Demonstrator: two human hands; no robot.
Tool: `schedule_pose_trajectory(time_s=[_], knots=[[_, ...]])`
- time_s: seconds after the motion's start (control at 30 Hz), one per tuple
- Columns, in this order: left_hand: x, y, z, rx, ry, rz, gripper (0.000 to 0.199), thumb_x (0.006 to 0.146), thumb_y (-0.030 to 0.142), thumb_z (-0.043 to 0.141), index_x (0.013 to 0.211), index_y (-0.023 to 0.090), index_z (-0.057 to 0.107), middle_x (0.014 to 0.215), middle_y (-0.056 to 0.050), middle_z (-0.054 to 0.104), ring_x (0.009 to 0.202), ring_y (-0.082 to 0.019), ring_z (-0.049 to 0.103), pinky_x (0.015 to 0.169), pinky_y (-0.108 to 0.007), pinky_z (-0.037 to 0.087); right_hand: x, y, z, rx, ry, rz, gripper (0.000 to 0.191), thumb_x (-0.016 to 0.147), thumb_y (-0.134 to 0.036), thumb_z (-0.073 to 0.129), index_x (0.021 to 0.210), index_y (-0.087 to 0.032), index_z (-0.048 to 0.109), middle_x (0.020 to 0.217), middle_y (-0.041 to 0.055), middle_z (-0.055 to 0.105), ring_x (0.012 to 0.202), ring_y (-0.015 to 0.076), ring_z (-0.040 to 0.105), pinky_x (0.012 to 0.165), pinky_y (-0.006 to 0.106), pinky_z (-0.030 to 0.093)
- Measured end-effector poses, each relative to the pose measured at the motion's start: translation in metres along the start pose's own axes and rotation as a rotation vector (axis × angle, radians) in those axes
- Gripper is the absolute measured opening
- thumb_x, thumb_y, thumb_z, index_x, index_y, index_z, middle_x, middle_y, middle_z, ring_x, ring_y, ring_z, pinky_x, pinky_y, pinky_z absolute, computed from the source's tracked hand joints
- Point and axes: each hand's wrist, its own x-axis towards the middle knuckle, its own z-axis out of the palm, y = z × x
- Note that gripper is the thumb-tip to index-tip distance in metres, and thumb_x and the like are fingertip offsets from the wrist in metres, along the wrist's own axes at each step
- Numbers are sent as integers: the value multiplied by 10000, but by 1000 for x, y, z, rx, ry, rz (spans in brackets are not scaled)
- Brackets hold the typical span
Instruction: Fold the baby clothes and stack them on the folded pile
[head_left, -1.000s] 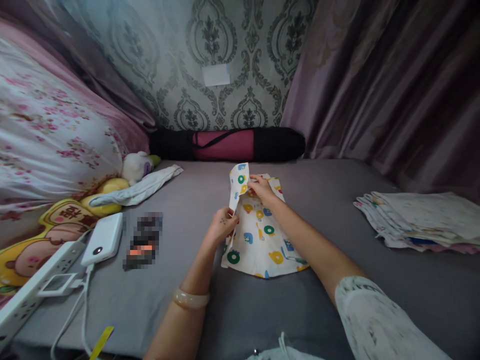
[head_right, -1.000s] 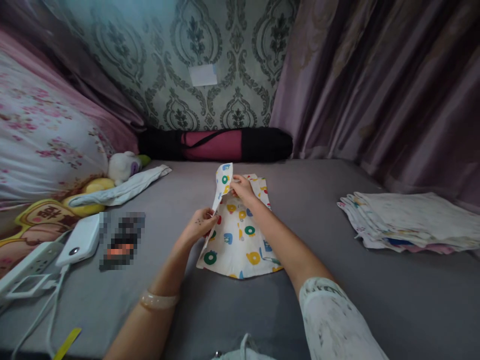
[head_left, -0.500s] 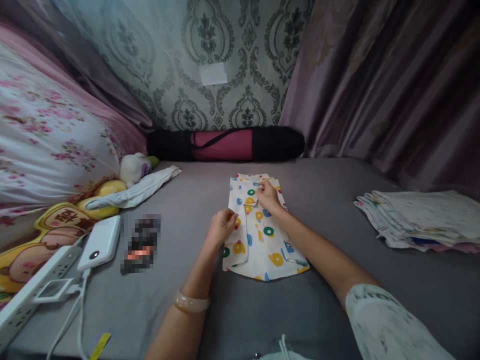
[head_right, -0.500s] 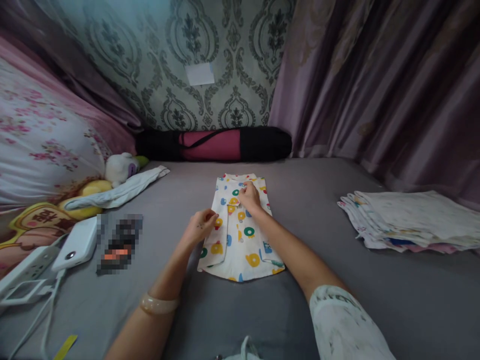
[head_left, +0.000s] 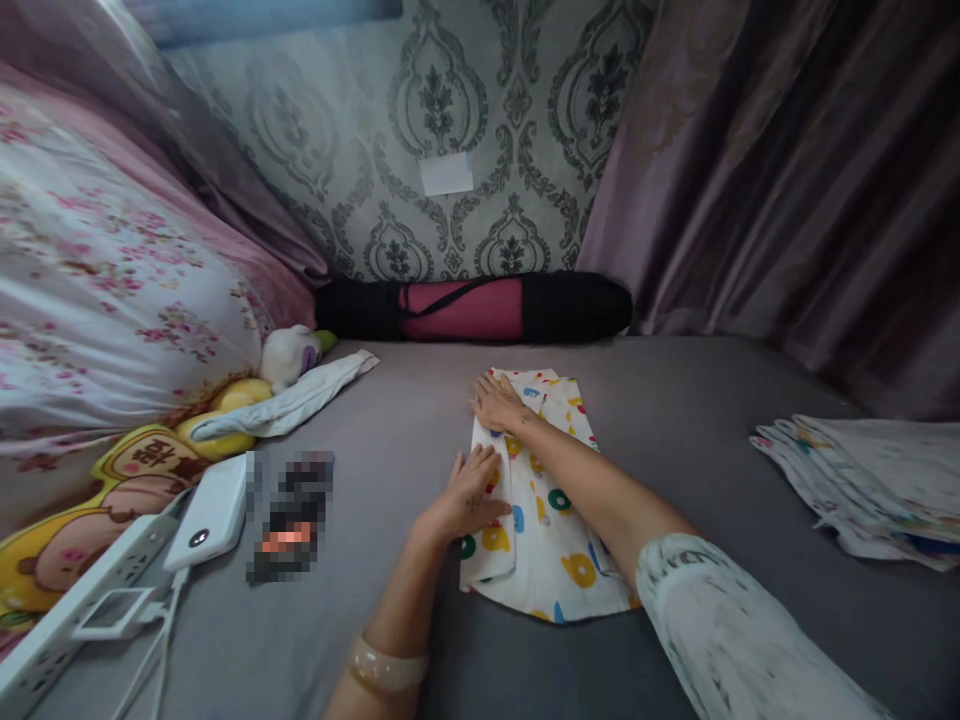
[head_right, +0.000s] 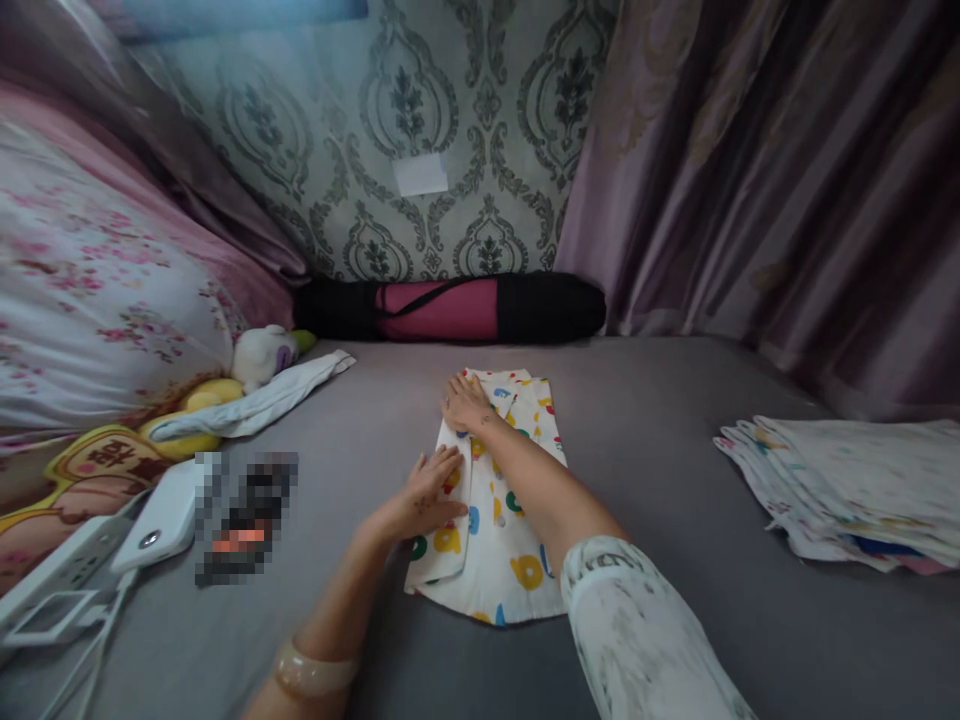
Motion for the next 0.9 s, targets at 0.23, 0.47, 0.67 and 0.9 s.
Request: schedule_pose_trajectory(time_s=[0.23,0.47,0.67,0.9], knots=[[1,-3,1,-24,-132,6,998,730,578,644,1515,142,210,1591,-159,82,1471,-295,-8,1176,-529,-18,11,8,17,59,19,17,630,966,-414,231,1480,-61,318,1559,130,263,1449,242,174,1169,428,78],[-3,8,-3,54,-203,14,1275,538,685,736,1523,115,161,1583,-203,41,1461,-360,-25,1149,-585,-46,8,9,13,128,69,30,603,980,-408,218,1474,-86,342,1552,111,290,1443,206,199,1171,377,81],[4,1,-2,-75,200,-89,551,848,545,538,1294,221,539,1371,-123,545,1351,-278,404,1166,-544,45,-7,15,2,104,154,151,621,982,-474,200,1485,-135,336,1572,116,234,1455,267,138,1161,491,27],[9,-9,-11,-203,477,-237,312,896,370,466,1060,185,656,1063,-80,708,980,-210,635,950,-377,430,-23,23,8,62,34,138,600,976,-498,222,1492,-211,328,1573,80,242,1450,276,146,1137,561,33]])
